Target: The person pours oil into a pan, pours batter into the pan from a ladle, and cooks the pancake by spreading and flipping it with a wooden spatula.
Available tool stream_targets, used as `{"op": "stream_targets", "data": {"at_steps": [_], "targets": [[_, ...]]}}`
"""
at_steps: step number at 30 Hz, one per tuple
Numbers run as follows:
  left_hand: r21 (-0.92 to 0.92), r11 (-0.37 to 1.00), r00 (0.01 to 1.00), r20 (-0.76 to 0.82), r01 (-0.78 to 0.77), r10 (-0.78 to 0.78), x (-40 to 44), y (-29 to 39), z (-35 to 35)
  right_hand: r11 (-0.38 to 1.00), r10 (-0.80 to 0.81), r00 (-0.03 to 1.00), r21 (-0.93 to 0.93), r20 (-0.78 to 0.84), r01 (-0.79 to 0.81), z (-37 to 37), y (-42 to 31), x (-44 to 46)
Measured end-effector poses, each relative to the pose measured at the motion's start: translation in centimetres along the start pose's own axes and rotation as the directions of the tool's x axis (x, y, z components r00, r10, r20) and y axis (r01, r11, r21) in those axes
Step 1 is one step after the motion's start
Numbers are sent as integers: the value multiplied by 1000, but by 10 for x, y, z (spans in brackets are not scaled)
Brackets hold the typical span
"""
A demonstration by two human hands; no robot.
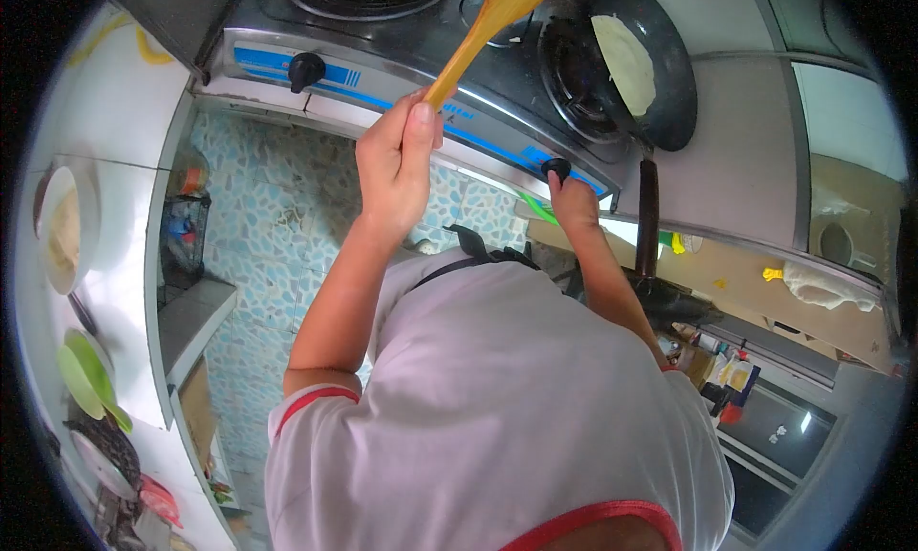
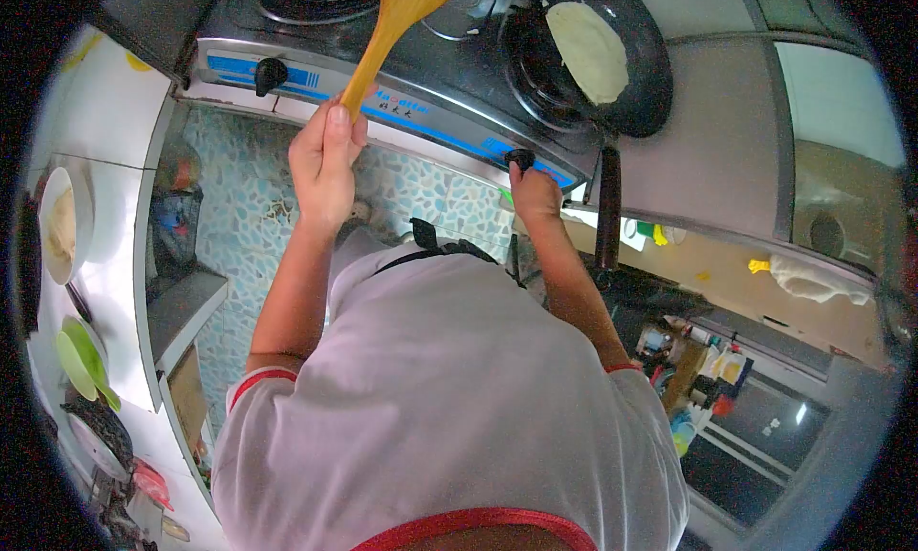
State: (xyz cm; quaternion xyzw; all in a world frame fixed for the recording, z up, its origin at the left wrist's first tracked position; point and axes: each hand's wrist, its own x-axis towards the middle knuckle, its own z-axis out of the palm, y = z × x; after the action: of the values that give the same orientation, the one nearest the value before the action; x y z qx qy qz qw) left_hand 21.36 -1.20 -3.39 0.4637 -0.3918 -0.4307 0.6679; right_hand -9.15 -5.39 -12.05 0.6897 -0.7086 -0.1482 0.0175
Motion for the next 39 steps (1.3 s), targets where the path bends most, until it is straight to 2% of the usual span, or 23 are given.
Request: {"op": "stream_targets", "data": {"at_steps": [4,7,8,9,11,12,14,15,17,18,19,21,22,26,29,30,33,36,39], "targets": [[29,999,999,41,-31,29,5,-3,6,988,42,999,149,29,-46,-14,1,-14],[157,971,983,80,-179,168,20,7,20,908,43,997,419,-68,-10,-4,17,-29],[206,948,969,94,-242,227,25,13,25,899,82,973,405,217,-166,1,31,-28],[301,893,941,156,-334,300,34,16,30,769,126,956,583,263,-262,-4,36,-35],[459,726,859,293,-511,420,57,24,41,385,159,914,829,372,-404,-15,42,-58],[533,701,877,355,-475,325,66,38,51,235,152,913,884,378,-405,-11,50,-63],[608,532,803,513,-590,304,87,50,77,-25,146,905,916,399,-400,-18,60,-72],[628,439,762,584,-642,279,99,51,93,-180,132,923,924,363,-337,-6,70,-74],[624,256,674,691,-738,260,123,44,130,-482,95,953,851,288,-209,2,84,-77],[596,205,631,738,-776,240,136,36,149,-535,91,978,837,189,-112,5,86,-78],[566,156,587,780,-810,217,149,26,167,-653,66,978,750,196,-106,-8,82,-81],[567,32,568,821,-823,63,179,2,198,-844,13,981,528,191,-91,-57,69,-89],[557,-32,558,830,-830,-16,182,0,208,-913,-99,967,366,233,-181,-63,71,-88],[488,-197,521,832,-850,-191,180,12,217,-926,-229,968,283,101,-248,-75,73,-98],[434,-191,473,827,-881,-304,167,44,219,-950,-311,950,17,21,-311,-68,77,-97],[467,-87,468,819,-880,-332,163,54,221,-956,-293,954,16,60,-294,-73,75,-97],[387,102,352,901,-916,-255,151,40,241,-929,-353,932,-92,-80,-360,-69,76,-94],[437,11,421,873,-900,-246,152,-14,269,-932,-351,933,-72,-73,-356,-74,77,-94],[607,16,601,790,-795,-118,181,-45,282,-939,-334,941,-60,-56,-338,-76,75,-96]]}}
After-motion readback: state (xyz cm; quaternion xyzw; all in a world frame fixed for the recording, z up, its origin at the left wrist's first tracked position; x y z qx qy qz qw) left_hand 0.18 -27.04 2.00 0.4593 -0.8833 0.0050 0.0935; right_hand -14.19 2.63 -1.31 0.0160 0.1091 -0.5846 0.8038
